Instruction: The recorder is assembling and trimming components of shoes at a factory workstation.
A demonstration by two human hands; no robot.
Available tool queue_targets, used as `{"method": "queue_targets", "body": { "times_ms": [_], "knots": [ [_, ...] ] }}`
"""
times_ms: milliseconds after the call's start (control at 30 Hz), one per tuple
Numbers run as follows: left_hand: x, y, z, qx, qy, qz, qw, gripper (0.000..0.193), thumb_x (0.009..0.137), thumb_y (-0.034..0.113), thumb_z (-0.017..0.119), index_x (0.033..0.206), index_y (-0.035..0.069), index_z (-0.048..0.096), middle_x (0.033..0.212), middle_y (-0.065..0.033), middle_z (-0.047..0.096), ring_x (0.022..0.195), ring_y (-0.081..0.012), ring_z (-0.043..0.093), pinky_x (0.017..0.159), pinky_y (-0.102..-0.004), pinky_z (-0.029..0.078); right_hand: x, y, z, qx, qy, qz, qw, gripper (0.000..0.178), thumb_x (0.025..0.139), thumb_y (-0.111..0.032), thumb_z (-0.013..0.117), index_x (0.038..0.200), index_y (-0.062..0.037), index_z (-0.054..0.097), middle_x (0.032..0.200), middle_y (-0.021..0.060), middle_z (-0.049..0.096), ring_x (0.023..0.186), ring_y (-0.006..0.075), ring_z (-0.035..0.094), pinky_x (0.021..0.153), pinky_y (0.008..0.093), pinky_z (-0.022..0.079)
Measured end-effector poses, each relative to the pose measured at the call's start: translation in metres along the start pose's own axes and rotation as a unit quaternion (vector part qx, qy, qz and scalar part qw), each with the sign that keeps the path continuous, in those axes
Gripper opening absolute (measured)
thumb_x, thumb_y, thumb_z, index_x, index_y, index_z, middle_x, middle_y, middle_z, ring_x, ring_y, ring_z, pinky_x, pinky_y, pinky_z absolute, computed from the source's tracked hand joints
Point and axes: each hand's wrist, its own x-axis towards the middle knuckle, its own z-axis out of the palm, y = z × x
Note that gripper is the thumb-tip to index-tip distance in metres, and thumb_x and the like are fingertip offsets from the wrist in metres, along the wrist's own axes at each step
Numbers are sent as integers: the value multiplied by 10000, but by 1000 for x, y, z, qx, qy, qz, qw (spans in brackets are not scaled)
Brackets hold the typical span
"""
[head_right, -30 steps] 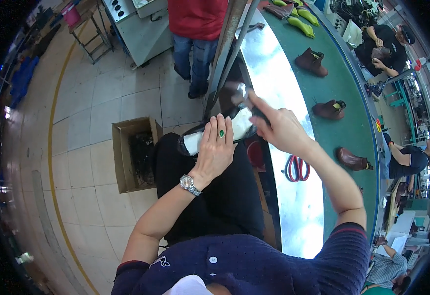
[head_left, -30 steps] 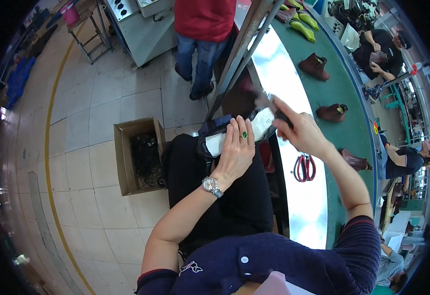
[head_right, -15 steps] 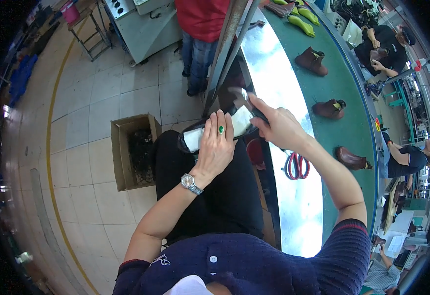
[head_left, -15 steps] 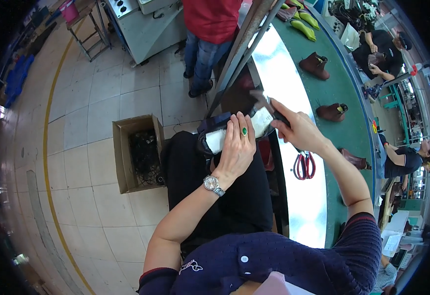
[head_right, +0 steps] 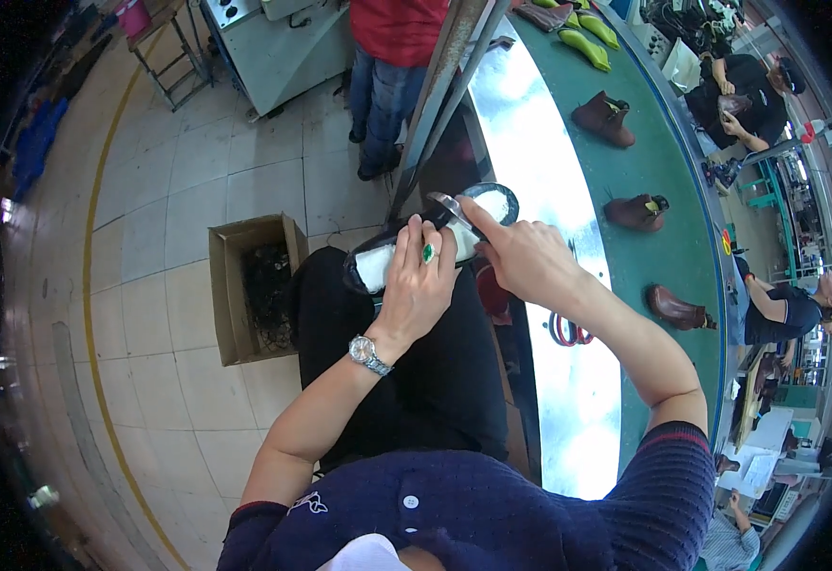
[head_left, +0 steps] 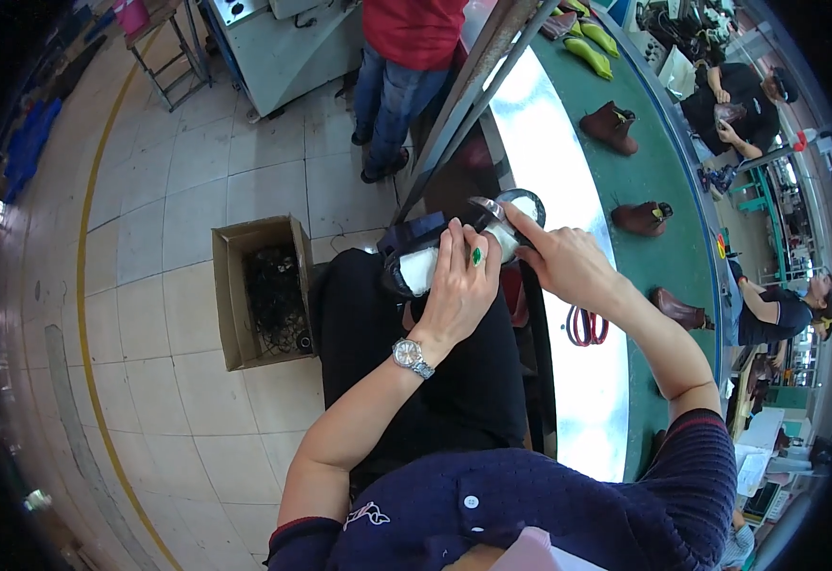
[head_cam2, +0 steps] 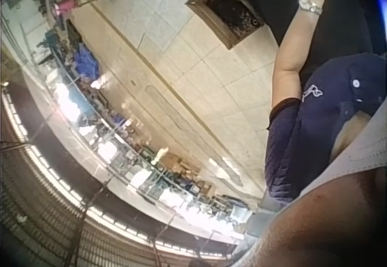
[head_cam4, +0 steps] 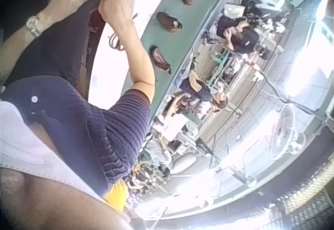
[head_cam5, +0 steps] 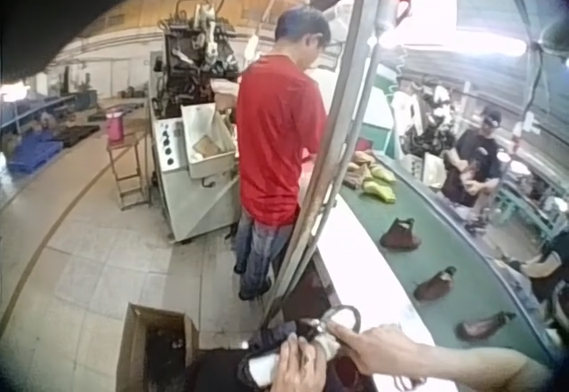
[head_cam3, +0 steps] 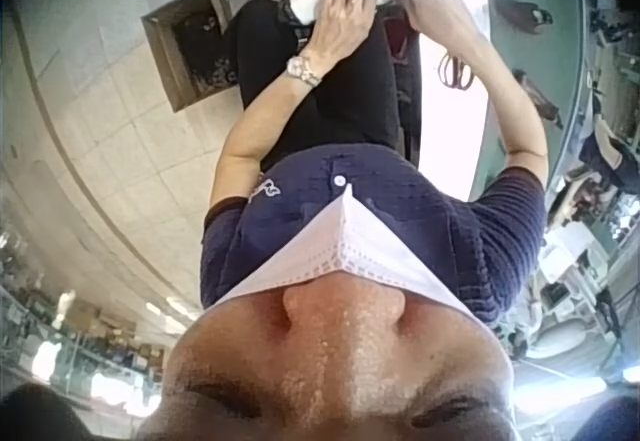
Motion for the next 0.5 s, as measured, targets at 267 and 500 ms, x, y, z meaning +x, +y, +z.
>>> {"method": "queue_targets", "body": {
  "times_ms": [267,500],
  "knots": [
    [38,-34,-50,-205,-124,-117,964,455,732,188,772,1083,-32,586,1065,-222,616,1036,-355,592,871,-392,488,-6,-6,-6,62,-26,77,995,554,964,-181,535,1464,-137,302,593,171,593,524,321,618,524,396,476],
    [40,-67,-50,-225,-179,-167,943,553,841,127,665,1336,-13,463,896,-186,706,811,-355,679,786,-377,532,-12,-10,-22,517,-224,90,821,552,977,-88,514,1477,-67,281,1188,112,604,1063,185,612,924,345,499]
  ]
}}
